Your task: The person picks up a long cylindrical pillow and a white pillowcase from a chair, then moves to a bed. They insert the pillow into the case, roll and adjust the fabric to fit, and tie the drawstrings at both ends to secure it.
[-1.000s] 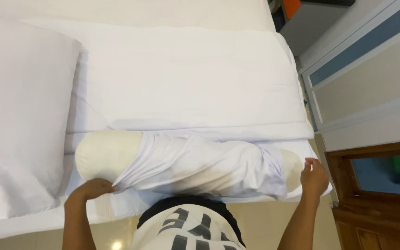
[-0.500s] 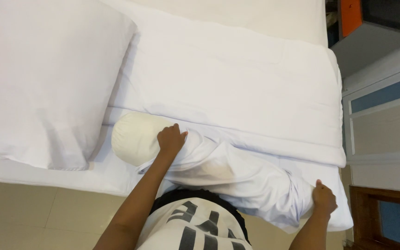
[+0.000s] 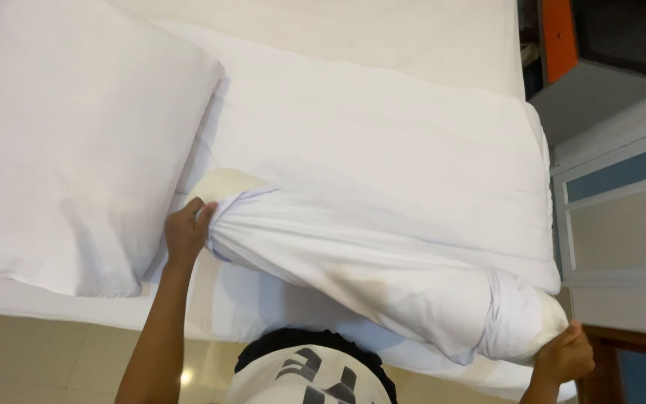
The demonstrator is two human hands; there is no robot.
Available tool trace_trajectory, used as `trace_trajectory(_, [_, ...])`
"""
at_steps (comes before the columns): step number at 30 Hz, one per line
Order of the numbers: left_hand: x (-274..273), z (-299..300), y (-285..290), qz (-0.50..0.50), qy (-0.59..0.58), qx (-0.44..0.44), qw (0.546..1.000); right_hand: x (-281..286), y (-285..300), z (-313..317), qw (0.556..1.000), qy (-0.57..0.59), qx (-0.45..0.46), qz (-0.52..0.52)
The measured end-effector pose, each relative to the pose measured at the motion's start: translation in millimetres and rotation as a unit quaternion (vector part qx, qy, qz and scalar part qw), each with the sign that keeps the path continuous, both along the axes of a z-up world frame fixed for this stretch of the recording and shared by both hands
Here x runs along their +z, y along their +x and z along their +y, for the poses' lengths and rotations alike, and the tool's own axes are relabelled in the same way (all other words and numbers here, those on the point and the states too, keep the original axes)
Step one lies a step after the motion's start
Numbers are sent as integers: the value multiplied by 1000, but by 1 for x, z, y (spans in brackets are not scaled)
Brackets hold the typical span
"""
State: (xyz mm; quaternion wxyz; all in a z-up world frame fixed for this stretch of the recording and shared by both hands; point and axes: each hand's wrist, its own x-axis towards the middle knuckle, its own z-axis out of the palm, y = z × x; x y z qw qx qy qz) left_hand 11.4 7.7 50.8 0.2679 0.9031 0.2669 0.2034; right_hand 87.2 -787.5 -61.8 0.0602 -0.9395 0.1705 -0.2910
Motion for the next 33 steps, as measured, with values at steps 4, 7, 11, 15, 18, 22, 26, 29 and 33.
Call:
trace_trajectory(4, [-82, 57, -59, 306, -90, -17, 948, -11, 11, 28, 937, -54, -58, 341])
trace_trajectory(7, [-35, 21, -54, 75, 9, 101, 992, 68, 29, 136, 971, 31, 58, 231])
trace_trajectory(11, [-17, -39, 13, -112, 58, 17, 992, 70, 67, 224, 961, 68, 208, 172])
trace_trajectory(15, [-65, -68, 44, 315, 55, -39, 947, -9, 107, 196, 919, -44, 100, 380])
trace_trajectory(18, [-92, -64, 48, 365, 94, -44, 925, -11, 83, 142, 904, -35, -33, 424])
trace_trajectory(22, [-143, -83, 50, 268, 161, -34, 949, 0, 26, 127, 893, 54, -113, 432])
trace_trajectory(26, [-136, -66, 80, 381, 54, -51, 922, 5, 3, 131, 892, 88, -73, 438])
trace_trajectory(29, [-109, -35, 101, 345, -108, -58, 931, 33, -13, 113, 918, 243, -59, 309])
trace_trajectory(33, [-34, 16, 56, 203, -211, 0, 956, 51, -35, 79, 966, 251, 39, 56])
